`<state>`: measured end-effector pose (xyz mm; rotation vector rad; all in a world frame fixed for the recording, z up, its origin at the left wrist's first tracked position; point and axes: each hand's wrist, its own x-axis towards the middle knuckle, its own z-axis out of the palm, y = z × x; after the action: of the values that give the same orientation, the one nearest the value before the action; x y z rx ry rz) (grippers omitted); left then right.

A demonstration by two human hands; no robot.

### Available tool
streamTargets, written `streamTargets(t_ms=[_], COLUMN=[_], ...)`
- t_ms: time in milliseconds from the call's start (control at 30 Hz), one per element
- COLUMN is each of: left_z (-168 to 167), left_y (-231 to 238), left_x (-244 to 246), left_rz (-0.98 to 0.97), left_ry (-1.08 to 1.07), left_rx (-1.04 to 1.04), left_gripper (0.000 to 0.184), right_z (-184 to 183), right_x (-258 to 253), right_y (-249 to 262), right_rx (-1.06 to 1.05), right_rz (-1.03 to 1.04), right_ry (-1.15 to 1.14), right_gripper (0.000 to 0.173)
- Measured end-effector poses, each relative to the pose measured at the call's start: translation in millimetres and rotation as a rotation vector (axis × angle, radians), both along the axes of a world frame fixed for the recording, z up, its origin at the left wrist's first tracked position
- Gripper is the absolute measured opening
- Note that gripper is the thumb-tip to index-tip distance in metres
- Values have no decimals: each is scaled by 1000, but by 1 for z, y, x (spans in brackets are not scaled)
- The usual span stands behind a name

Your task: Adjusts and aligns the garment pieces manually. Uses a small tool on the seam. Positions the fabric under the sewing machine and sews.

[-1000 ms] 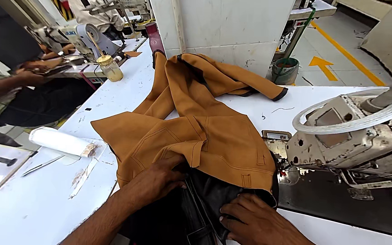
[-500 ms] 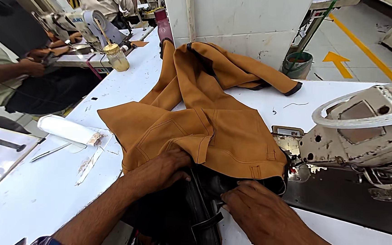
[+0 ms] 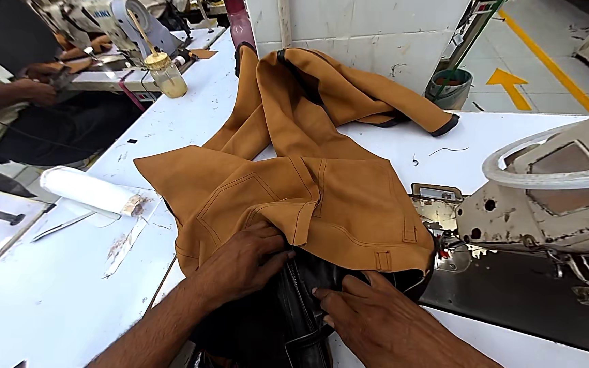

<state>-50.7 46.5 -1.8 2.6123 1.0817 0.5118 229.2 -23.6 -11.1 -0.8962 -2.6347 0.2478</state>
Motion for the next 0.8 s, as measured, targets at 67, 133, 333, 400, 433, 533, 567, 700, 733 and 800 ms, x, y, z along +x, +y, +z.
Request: streamTargets(t_ms=[67, 133, 333, 400, 433, 533, 567, 700, 733, 800], left_z=[-2, 1, 4, 3, 2, 2, 3, 4, 3, -1], left_y=[-3, -4, -7, -7, -7, -7, -7, -7, -8, -8], left_x=[9, 14, 18, 17, 17, 18, 18, 20, 20, 19], left_rz=[132, 217, 297, 291, 289, 285, 282, 277, 267, 238], left_ry=[-34, -11, 43, 28, 18, 6, 4, 36, 46, 57], left_rx=[2, -29, -63, -51, -48, -60, -68, -76, -70, -44], left_gripper=[28, 24, 25, 25, 26, 26, 26, 27, 28, 28], right_z=[0, 0, 0, 2, 2, 6, 8, 10, 9, 9], right_x=[0, 0, 3, 4, 4, 3, 2, -2, -2, -3], right_y=[0, 0, -1, -3, -4, -6, -7, -8, -8, -8], right_rx=[-2, -8, -93, -129, -138, -145, -149, -137, -134, -128], right_rz=[3, 2, 26, 31, 32, 30, 28, 25, 26, 29], right_ry=[5, 4, 29, 34, 37, 35, 32, 25, 25, 18], right_gripper=[27, 27, 30, 31, 31, 31, 31, 28, 29, 28])
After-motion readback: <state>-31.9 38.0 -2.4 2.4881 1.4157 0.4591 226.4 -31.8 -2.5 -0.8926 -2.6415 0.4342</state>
